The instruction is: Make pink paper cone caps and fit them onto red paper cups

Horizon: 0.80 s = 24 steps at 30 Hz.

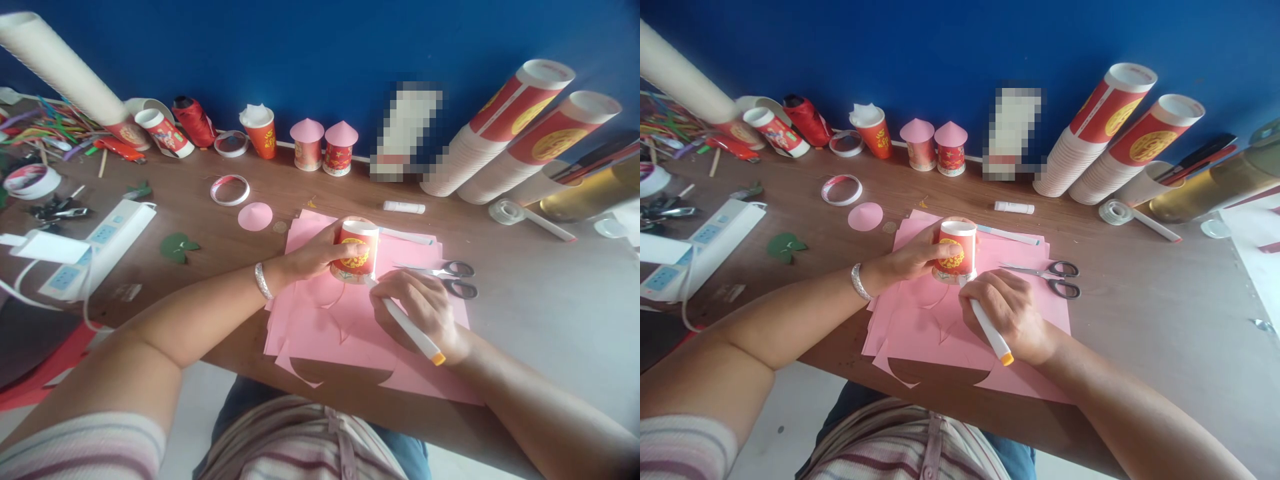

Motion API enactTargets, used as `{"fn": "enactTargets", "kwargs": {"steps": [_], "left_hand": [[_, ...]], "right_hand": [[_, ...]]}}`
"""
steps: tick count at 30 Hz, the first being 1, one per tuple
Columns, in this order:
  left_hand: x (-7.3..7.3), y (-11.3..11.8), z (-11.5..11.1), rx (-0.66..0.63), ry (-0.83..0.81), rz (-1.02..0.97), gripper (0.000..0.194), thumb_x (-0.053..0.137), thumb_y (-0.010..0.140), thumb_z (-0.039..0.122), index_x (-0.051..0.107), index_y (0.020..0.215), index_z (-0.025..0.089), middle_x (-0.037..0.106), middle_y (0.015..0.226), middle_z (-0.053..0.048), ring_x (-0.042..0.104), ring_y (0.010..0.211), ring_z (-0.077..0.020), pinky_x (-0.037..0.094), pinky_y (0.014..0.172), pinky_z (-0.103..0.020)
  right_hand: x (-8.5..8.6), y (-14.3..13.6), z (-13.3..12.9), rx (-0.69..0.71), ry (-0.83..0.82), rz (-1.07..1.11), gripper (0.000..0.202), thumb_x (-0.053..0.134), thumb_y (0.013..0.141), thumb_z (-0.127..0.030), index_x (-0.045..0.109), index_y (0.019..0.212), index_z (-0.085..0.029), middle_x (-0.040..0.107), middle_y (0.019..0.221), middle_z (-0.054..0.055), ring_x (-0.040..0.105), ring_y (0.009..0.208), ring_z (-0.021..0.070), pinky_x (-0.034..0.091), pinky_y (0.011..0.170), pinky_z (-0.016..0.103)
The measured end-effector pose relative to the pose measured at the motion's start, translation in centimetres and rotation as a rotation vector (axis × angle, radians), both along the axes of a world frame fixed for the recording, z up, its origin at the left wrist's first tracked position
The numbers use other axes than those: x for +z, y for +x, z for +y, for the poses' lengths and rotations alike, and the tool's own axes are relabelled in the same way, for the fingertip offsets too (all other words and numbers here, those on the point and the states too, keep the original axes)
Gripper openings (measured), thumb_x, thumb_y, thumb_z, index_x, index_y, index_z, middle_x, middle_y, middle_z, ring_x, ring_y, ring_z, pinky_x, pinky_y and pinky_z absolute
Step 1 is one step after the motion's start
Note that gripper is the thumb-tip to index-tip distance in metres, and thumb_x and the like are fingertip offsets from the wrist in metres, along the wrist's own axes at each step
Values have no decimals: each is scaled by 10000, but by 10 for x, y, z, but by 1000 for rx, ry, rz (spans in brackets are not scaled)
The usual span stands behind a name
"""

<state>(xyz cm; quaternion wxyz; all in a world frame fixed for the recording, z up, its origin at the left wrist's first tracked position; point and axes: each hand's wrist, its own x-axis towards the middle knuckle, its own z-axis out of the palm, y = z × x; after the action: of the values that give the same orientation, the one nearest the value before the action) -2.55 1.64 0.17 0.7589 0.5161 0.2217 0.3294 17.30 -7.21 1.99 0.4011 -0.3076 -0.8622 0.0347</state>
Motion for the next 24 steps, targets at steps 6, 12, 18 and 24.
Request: {"fn": "enactTargets", "kwargs": {"steps": [6,12,18,24], "left_hand": [[2,0,-1,2,-8,5,422,776,821,343,598,1159,164,625,1042,-83,606,916,-189,513,765,-290],[6,0,-2,16,-10,23,402,773,825,330,609,1150,159,610,1011,-66,595,890,-168,508,737,-268],[7,1,-2,25,-11,33,394,773,818,341,612,1134,168,617,991,-59,590,875,-162,510,731,-266],[7,1,-2,16,4,16,379,762,835,333,610,1134,157,618,988,-66,599,875,-165,515,739,-269]], "right_hand": [[-1,0,-1,-12,6,-6,222,604,870,22,559,892,-195,608,695,-3,565,595,138,471,561,289],[2,-2,-1,-6,9,-6,219,583,884,12,556,892,-206,600,689,-17,570,589,134,481,560,282],[3,-2,-1,-7,7,-7,231,588,861,23,564,891,-205,604,691,-16,580,586,137,479,559,282],[3,-2,-1,-11,23,-25,229,572,868,13,560,894,-214,599,685,-22,584,580,136,493,559,278]]}}
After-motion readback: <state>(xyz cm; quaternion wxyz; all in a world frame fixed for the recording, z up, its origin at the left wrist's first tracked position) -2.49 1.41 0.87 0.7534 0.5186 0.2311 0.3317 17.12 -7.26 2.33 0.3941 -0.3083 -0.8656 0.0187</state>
